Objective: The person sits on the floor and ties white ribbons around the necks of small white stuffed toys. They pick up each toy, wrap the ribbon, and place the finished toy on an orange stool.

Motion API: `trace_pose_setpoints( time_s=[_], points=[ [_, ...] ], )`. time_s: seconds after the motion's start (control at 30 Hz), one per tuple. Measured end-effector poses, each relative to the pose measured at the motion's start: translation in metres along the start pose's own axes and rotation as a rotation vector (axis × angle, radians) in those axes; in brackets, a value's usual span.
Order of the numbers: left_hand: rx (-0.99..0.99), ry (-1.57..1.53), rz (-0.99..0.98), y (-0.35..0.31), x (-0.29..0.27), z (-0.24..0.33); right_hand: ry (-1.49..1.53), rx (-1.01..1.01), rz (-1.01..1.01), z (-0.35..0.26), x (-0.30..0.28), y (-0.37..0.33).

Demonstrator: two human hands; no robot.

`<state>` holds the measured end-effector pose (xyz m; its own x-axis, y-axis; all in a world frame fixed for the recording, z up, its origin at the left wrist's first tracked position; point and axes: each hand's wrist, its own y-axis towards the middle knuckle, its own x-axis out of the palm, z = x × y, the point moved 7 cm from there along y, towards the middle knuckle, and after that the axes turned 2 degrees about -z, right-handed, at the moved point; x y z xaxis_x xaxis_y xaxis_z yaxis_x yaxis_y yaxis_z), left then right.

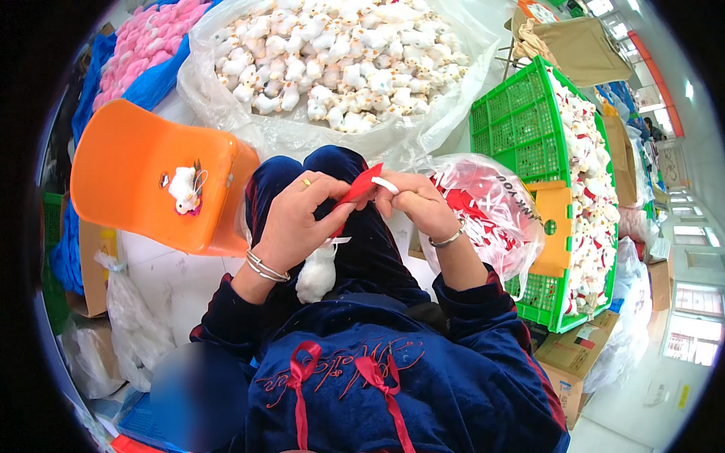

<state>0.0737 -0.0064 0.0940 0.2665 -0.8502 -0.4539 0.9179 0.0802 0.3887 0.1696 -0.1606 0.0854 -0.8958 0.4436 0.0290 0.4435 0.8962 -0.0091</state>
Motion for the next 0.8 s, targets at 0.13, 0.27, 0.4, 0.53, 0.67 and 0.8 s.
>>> trace_pose_setpoints(
  time_s=[0.13, 0.27, 0.4, 0.53, 0.67, 0.8],
  points=[
    [-0.335, -0.331, -0.067, -0.010, 0.016, -0.041, -0.040, 0.026, 0.373, 0.006, -0.006, 0.017],
    [-0.658, -0.677, 0.173, -0.019, 0.022, -0.080, -0.730, -0.341, 0.803, -0.034, -0.009, 0.008],
    [-0.545, -0.577, 0.341, -0.030, 0.021, -0.086, -0.808, -0.170, 0.305, -0.006, 0.050, 0.030],
    [-0.582, -0.702, 0.430, -0.045, 0.023, -0.088, -0.933, -0.144, 0.342, 0.012, 0.067, 0.036],
    [-0.692, -0.934, 0.447, -0.059, 0.037, -0.094, -0.984, -0.196, 0.349, 0.029, 0.071, 0.034],
    [-0.710, -0.446, 0.137, -0.074, 0.010, -0.109, -0.991, -0.152, 0.178, 0.043, 0.064, 0.027]
  ],
)
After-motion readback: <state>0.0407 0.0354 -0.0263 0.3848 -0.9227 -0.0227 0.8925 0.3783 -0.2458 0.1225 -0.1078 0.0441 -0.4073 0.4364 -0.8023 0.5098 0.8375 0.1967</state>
